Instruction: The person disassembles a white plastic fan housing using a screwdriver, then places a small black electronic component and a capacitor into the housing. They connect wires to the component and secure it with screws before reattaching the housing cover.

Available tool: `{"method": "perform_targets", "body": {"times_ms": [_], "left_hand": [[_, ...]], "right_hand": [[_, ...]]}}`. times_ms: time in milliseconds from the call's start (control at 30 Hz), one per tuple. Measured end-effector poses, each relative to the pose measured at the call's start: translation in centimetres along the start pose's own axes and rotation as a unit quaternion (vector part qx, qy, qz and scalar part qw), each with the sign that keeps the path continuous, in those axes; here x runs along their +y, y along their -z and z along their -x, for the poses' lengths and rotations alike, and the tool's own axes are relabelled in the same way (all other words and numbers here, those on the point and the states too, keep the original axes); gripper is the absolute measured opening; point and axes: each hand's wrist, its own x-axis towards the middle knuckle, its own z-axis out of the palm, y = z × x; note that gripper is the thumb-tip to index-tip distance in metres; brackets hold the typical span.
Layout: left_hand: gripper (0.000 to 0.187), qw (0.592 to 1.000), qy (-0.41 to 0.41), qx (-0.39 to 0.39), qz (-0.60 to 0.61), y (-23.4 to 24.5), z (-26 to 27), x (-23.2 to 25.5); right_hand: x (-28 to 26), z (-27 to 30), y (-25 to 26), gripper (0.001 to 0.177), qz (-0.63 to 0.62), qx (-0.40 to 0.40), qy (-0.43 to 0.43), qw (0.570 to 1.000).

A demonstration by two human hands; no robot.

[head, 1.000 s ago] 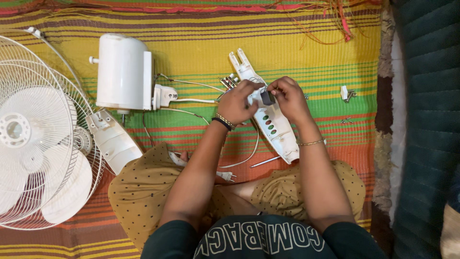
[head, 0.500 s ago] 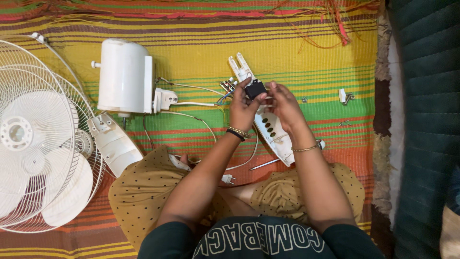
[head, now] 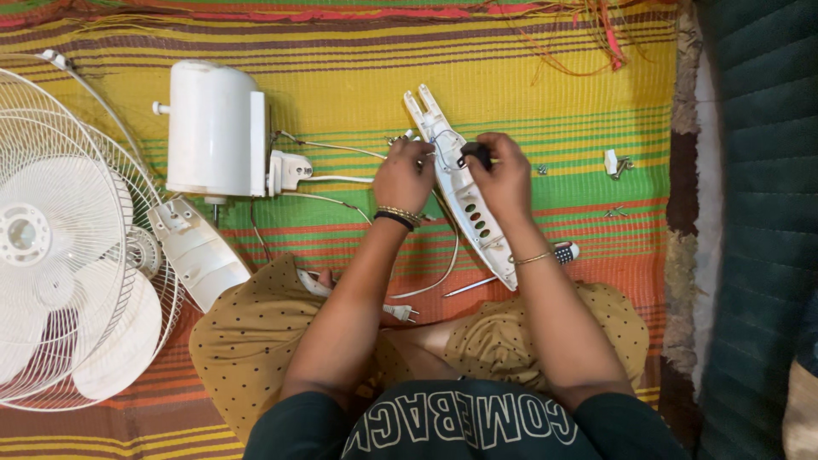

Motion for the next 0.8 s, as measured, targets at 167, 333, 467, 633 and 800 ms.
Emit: {"method": "perform_targets", "body": {"times_ms": [167, 333, 467, 633, 800], "left_hand": [[0.020, 1.000, -0.009, 0.012, -0.026, 0.2, -0.3, 0.0], [0.027, 0.998, -0.034, 0.053, -0.023, 0.3, -0.4, -0.1], [0.019, 0.997, -0.046, 0.049, -0.044, 0.0, -0.5, -0.7], [0.019, 0.993, -0.080, 0.023, -0.088, -1.4, -0.4, -1.3], [0.021, 0.988, -0.104, 0.019, -0.110, -2.0, -0.2, -1.5]], "right_hand": [[-1.1, 0.8, -1.4, 0.033, 0.106, 0.005, 0.077, 0.991], [-0.6, 1.2, -2.1, 0.035, 0.133, 0.027, 0.123, 0.983], [-0.2, 1.2, -2.4, 0.035, 0.123, 0.019, 0.108, 0.986], [-0.3, 1.2, -2.4, 0.034, 0.173, 0.008, 0.106, 0.979], [0.1, 1.1, -2.3, 0.032, 0.208, 0.012, 0.149, 0.967]]}}
